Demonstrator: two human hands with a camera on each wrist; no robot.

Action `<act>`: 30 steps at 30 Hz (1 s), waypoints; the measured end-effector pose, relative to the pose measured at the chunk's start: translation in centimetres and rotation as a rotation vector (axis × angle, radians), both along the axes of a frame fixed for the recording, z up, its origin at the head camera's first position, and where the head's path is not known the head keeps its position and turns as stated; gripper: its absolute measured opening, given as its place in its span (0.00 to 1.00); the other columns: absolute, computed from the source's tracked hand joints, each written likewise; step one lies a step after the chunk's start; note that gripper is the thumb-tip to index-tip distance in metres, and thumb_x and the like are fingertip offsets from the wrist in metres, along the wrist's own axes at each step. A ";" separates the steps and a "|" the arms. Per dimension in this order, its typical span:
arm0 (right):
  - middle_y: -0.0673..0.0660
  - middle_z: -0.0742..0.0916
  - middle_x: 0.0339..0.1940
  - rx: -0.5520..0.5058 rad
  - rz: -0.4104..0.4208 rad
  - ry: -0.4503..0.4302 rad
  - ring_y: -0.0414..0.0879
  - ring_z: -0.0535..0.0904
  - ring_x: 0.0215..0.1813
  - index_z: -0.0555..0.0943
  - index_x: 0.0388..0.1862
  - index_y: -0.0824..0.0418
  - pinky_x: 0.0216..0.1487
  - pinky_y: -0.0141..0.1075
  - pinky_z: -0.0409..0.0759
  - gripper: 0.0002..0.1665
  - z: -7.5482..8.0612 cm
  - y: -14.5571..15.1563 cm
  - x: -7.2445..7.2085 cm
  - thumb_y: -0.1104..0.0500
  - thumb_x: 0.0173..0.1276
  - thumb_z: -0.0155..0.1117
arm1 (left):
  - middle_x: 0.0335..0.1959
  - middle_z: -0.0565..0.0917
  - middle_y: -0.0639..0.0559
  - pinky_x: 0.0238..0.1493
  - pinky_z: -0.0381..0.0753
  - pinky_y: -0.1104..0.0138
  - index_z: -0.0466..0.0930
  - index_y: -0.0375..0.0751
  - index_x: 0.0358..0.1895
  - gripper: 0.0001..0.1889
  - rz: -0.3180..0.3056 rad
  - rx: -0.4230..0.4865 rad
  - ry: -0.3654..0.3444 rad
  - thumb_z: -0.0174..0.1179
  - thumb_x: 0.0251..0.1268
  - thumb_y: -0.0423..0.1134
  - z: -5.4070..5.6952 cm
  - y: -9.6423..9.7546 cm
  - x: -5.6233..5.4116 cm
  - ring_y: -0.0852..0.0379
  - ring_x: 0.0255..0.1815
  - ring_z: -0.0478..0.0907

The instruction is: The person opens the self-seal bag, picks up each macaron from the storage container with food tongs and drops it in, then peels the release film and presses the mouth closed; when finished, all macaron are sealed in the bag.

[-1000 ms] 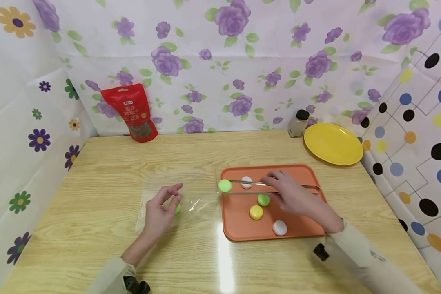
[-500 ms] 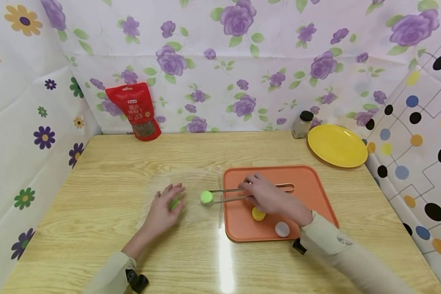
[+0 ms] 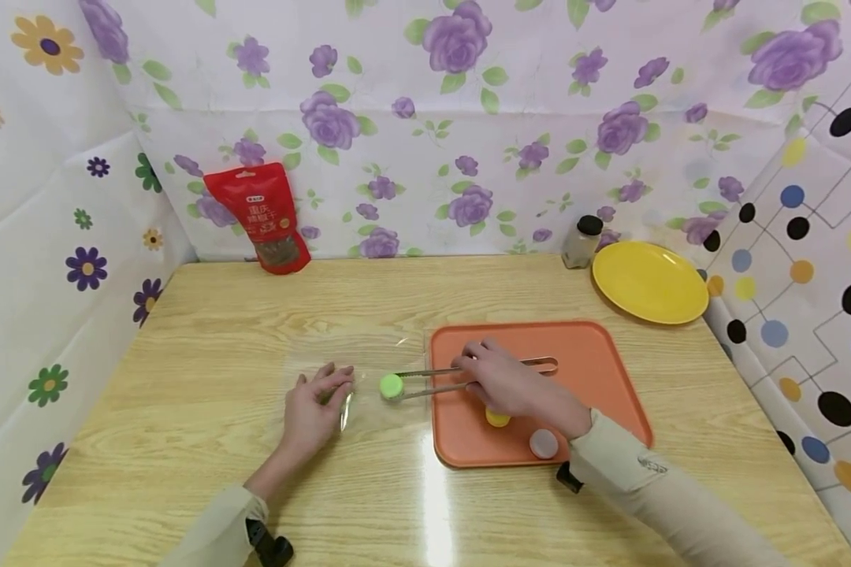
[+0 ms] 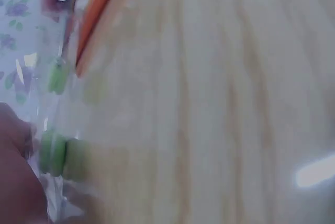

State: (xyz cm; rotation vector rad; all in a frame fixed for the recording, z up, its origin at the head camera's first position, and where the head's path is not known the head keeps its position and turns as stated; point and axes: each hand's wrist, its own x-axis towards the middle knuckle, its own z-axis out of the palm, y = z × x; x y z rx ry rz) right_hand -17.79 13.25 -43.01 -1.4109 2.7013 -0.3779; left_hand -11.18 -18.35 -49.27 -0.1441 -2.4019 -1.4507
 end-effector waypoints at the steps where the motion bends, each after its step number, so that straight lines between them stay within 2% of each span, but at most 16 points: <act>1: 0.57 0.78 0.48 0.000 0.005 0.005 0.52 0.72 0.45 0.80 0.57 0.64 0.44 0.43 0.77 0.17 0.0 -0.2 0.0 0.65 0.71 0.66 | 0.49 0.86 0.37 0.71 0.40 0.30 0.87 0.30 0.38 0.04 0.015 0.049 0.002 0.67 0.62 0.23 0.1 0.0 0.1 0.32 0.65 0.71; 5: 0.58 0.79 0.47 0.013 0.022 0.055 0.53 0.73 0.44 0.80 0.56 0.64 0.46 0.43 0.76 0.16 0.0 -1.2 -0.1 0.66 0.70 0.66 | 0.51 0.84 0.34 0.74 0.43 0.36 0.86 0.25 0.38 0.03 0.042 0.232 0.017 0.65 0.63 0.22 0.6 -0.1 0.5 0.33 0.66 0.71; 10: 0.58 0.78 0.47 0.008 -0.014 0.079 0.52 0.70 0.43 0.80 0.58 0.64 0.41 0.42 0.75 0.17 0.0 -3.0 -0.1 0.65 0.71 0.65 | 0.50 0.83 0.30 0.74 0.59 0.55 0.84 0.21 0.37 0.03 0.043 0.329 0.045 0.63 0.61 0.17 1.1 -0.1 0.7 0.35 0.65 0.72; 12: 0.58 0.78 0.46 -0.002 -0.022 0.084 0.52 0.69 0.42 0.79 0.57 0.64 0.39 0.41 0.74 0.16 -0.1 -3.8 -0.1 0.64 0.71 0.65 | 0.49 0.83 0.31 0.70 0.67 0.65 0.85 0.21 0.36 0.04 0.050 0.328 0.053 0.62 0.61 0.16 1.2 -0.1 0.7 0.36 0.63 0.74; 15: 0.59 0.77 0.45 -0.020 -0.031 0.080 0.53 0.69 0.41 0.79 0.55 0.65 0.35 0.40 0.74 0.15 -0.2 -5.0 0.0 0.65 0.71 0.65 | 0.49 0.84 0.31 0.64 0.71 0.71 0.85 0.22 0.36 0.04 0.055 0.316 0.073 0.62 0.60 0.15 1.1 0.0 0.7 0.36 0.62 0.75; 19: 0.59 0.76 0.45 -0.005 -0.057 0.075 0.54 0.68 0.42 0.78 0.56 0.65 0.26 0.36 0.71 0.16 -0.5 -6.3 0.1 0.65 0.71 0.64 | 0.49 0.84 0.31 0.64 0.72 0.71 0.85 0.22 0.35 0.05 0.042 0.309 0.114 0.62 0.59 0.15 0.9 0.1 0.7 0.34 0.61 0.76; 24: 0.59 0.75 0.45 0.013 -0.075 0.077 0.53 0.67 0.42 0.78 0.57 0.64 0.25 0.35 0.68 0.16 -1.0 -7.5 0.1 0.63 0.73 0.63 | 0.49 0.84 0.32 0.64 0.71 0.71 0.85 0.22 0.35 0.05 0.035 0.299 0.133 0.63 0.59 0.14 0.7 0.2 0.6 0.35 0.61 0.76; 27: 0.59 0.75 0.47 0.034 -0.083 0.083 0.53 0.67 0.42 0.78 0.58 0.63 0.27 0.35 0.69 0.16 -1.1 -8.1 0.0 0.62 0.74 0.62 | 0.49 0.83 0.29 0.63 0.72 0.71 0.84 0.20 0.35 0.05 0.032 0.282 0.143 0.62 0.58 0.13 1.0 0.4 0.8 0.32 0.60 0.75; 30: 0.59 0.75 0.49 0.053 -0.079 0.085 0.53 0.68 0.44 0.78 0.60 0.63 0.28 0.36 0.72 0.18 -1.1 -8.4 0.0 0.62 0.74 0.62 | 0.48 0.82 0.25 0.61 0.73 0.69 0.82 0.17 0.36 0.05 0.026 0.260 0.158 0.60 0.58 0.12 2.0 0.8 1.2 0.29 0.58 0.75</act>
